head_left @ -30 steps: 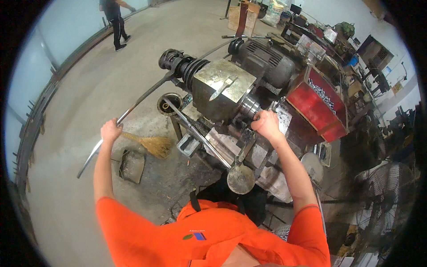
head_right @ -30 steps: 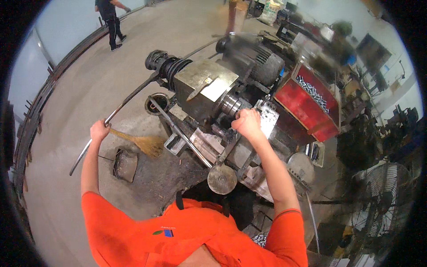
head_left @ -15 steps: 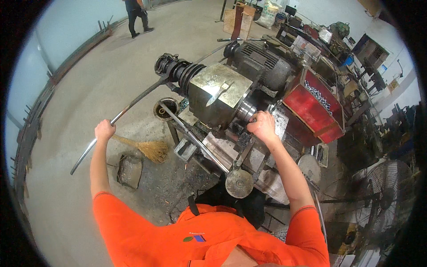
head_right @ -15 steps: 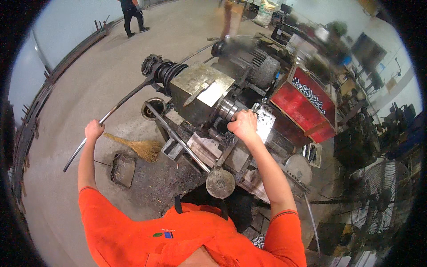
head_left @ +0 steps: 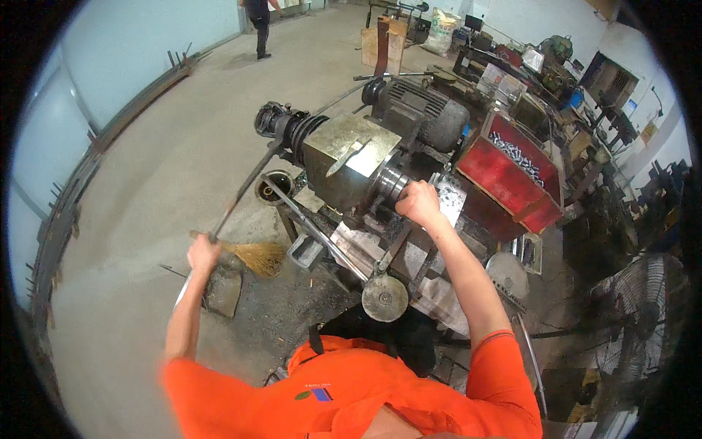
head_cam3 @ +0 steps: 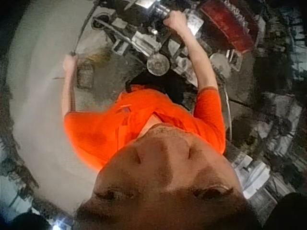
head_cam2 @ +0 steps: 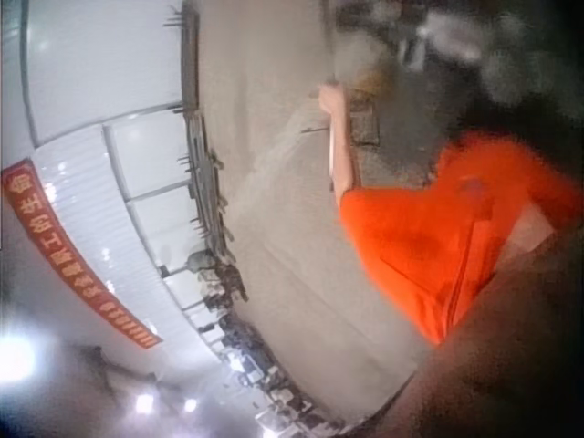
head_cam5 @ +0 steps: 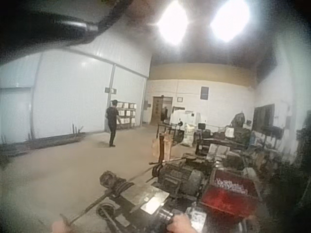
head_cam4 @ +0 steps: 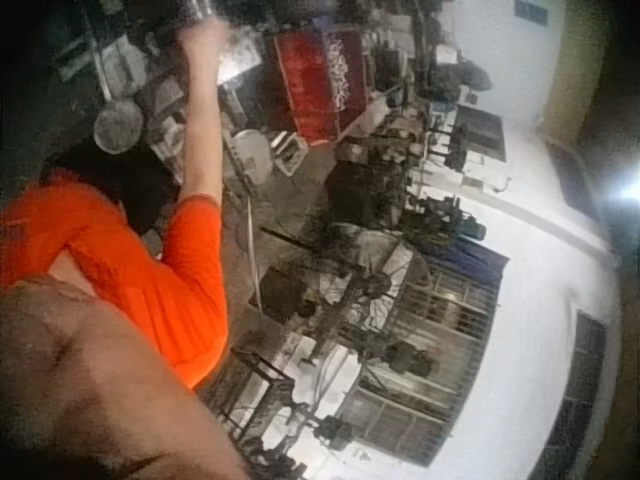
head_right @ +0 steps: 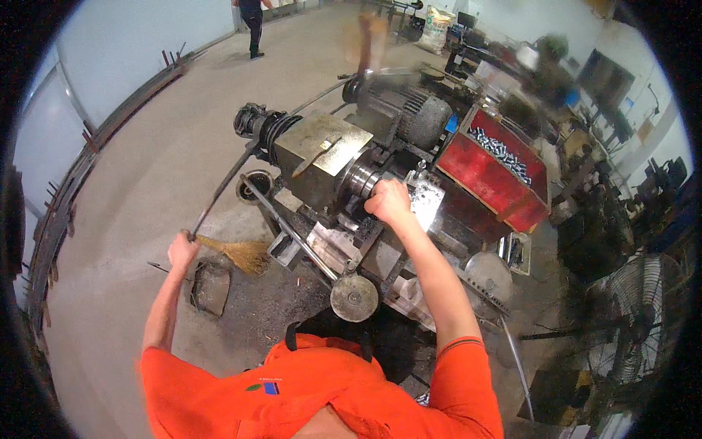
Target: The person operates a metal turning machine by inserting small metal rods into the chuck, activating the machine with a lever, and then removing the processed parts. The finished parts are collected in a red bin on the machine.
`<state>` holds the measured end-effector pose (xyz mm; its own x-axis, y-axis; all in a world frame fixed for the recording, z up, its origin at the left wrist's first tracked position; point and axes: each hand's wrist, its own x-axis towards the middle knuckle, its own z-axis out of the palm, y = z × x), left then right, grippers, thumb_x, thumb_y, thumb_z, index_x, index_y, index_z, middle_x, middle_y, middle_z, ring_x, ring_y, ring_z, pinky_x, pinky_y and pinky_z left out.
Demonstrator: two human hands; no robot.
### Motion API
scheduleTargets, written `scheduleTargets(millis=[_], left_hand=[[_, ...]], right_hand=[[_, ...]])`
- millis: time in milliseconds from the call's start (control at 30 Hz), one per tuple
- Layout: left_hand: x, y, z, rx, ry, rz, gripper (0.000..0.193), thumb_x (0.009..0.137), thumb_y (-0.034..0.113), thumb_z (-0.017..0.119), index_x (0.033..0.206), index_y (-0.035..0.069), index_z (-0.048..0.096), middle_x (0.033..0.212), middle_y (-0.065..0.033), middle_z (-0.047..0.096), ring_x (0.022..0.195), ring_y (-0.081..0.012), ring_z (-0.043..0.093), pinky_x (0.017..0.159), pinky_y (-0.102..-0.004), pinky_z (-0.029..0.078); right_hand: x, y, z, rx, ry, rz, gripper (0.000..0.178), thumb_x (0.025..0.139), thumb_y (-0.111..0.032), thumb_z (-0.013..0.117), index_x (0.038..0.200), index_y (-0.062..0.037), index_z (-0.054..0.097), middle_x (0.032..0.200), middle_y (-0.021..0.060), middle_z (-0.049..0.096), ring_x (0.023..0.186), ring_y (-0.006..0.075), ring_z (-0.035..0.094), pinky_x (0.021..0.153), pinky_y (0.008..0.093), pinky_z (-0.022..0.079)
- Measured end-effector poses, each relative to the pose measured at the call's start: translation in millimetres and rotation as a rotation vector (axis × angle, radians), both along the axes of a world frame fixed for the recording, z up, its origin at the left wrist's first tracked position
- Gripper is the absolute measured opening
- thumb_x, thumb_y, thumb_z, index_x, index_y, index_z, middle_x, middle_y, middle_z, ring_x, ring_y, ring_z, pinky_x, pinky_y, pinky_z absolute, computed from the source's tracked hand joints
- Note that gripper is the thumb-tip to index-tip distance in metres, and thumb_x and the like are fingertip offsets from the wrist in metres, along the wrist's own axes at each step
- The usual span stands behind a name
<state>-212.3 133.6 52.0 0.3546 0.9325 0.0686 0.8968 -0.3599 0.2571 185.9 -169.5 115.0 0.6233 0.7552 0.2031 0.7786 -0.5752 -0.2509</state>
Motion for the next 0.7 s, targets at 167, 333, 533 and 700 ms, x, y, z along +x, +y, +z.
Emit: scheduleTargets(millis=[167,333,533,700], left_hand=[[17.1,-63.5,7.9,0.008,0.067,-0.048,0.036,0.076,0.035,0.06,0.093,0.002,0.061,0.084,-0.0204,0.065,0.08,-0.0367,0.064,0.074,-0.0462,0.049],[12.4,-69.4,11.5,0.001,0.036,-0.055,0.036,0.075,0.032,0.06,0.096,0.003,0.059,0.082,-0.0214,0.065,0.08,-0.037,0.063,0.072,-0.0463,0.05],[25.5,-59.8,12.7,-0.012,0.074,-0.046,0.037,0.074,0.032,0.064,0.094,0.001,0.057,0.084,-0.0216,0.064,0.081,-0.0377,0.063,0.073,-0.0467,0.05],[41.1,-73.8,33.7,0.126,0.173,-0.308,0.038,0.078,0.03,0.063,0.101,0.0,0.057,0.079,-0.0198,0.064,0.078,-0.0366,0.063,0.07,-0.0447,0.05]], right_hand=[[2.8,-5.4,-0.4,-0.042,-0.106,0.021,0.021,0.055,-0.019,0.059,0.062,-0.0005,0.066,0.074,0.0204,0.064,0.078,0.0357,0.061,0.075,0.0413,0.049],[1.2,-47.5,37.3,-0.04,-0.348,0.148,0.023,0.055,-0.023,0.062,0.068,-0.0042,0.068,0.081,0.0148,0.063,0.088,0.0311,0.055,0.083,0.038,0.043],[80.1,-127.6,109.3,0.076,-0.604,-0.175,0.032,0.057,-0.018,0.062,0.085,-0.0039,0.069,0.105,0.02,0.058,0.097,0.034,0.052,0.085,0.0414,0.044],[53.5,-163.7,130.4,0.424,-0.516,-0.207,0.044,0.059,-0.017,0.061,0.1,-0.003,0.066,0.122,0.0201,0.051,0.109,0.0358,0.05,0.095,0.0389,0.042]])
